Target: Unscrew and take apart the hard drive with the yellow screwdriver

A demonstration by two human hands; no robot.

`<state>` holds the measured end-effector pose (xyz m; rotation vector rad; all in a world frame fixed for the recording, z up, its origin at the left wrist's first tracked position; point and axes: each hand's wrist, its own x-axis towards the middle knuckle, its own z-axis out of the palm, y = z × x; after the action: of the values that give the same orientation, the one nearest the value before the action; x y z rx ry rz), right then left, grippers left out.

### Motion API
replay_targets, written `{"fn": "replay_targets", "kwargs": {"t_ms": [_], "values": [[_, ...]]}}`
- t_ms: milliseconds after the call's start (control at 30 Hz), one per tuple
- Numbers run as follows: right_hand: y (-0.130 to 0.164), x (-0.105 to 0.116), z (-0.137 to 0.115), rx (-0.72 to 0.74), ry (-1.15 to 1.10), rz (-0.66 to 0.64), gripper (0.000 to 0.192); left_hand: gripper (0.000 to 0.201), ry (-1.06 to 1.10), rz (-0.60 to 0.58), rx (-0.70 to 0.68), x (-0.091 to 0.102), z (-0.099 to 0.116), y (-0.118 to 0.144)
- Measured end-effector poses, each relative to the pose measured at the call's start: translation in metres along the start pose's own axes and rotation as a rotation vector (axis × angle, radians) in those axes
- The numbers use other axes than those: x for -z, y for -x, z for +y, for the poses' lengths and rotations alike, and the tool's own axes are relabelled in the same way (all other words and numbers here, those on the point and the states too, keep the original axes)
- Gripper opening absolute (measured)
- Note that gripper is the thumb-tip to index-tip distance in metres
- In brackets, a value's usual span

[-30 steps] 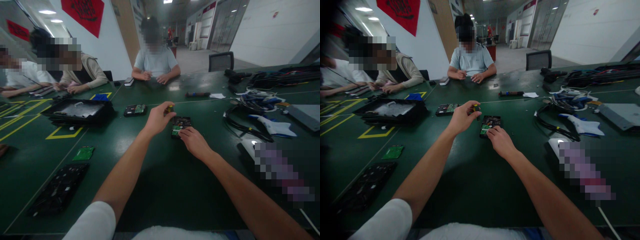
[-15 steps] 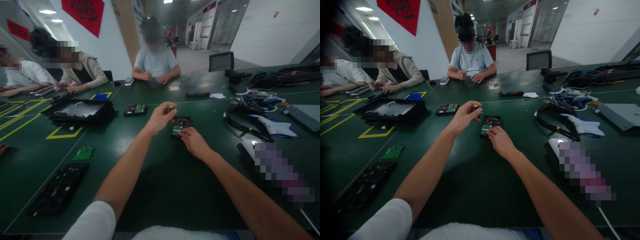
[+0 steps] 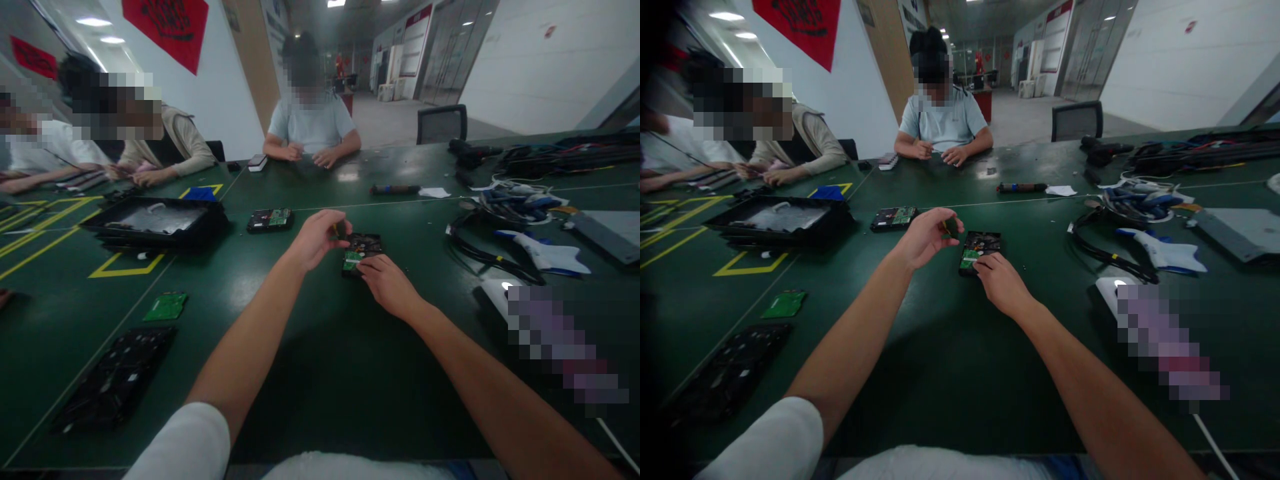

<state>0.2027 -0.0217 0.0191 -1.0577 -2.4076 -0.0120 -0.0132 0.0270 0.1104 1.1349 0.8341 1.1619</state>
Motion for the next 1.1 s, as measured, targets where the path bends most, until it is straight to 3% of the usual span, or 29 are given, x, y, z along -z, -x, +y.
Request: {"fn": "replay_targets", "kwargs": {"t_ms": [333,500,700,933,1100], "values": [[-0.0006,0.0073,-0.0037,0.009,0.018,-0.026,0.034,0.020,-0.106,-0.011,-0.038,-0.0012,0.0015,0.0014],[0.0004,0.0057,-0.0005,0.001,0.005,-0.031,0.034,0.024,-0.099,-0.073,0.027,-0.0029,0.0046,0.0044],[0.0016,0.0049,0.0014,-0.024,-0.037,-0.029,0.034,0.019,0.025,0.013,0.075,-0.0087,-0.0003,0.0021],[0.0018,0.0050,0.0020,-0.025,-0.044,-0.024,0.034,0.022,-0.105,0.035,-0.025,-0.0017,-0.0005,-0.0003],[0.0032,0.0003,0.0060,-0.011,-0.066,0.010,0.035,0.025,-0.167,0.044,-0.021,0.0006,-0.0001,-0.0002]]}}
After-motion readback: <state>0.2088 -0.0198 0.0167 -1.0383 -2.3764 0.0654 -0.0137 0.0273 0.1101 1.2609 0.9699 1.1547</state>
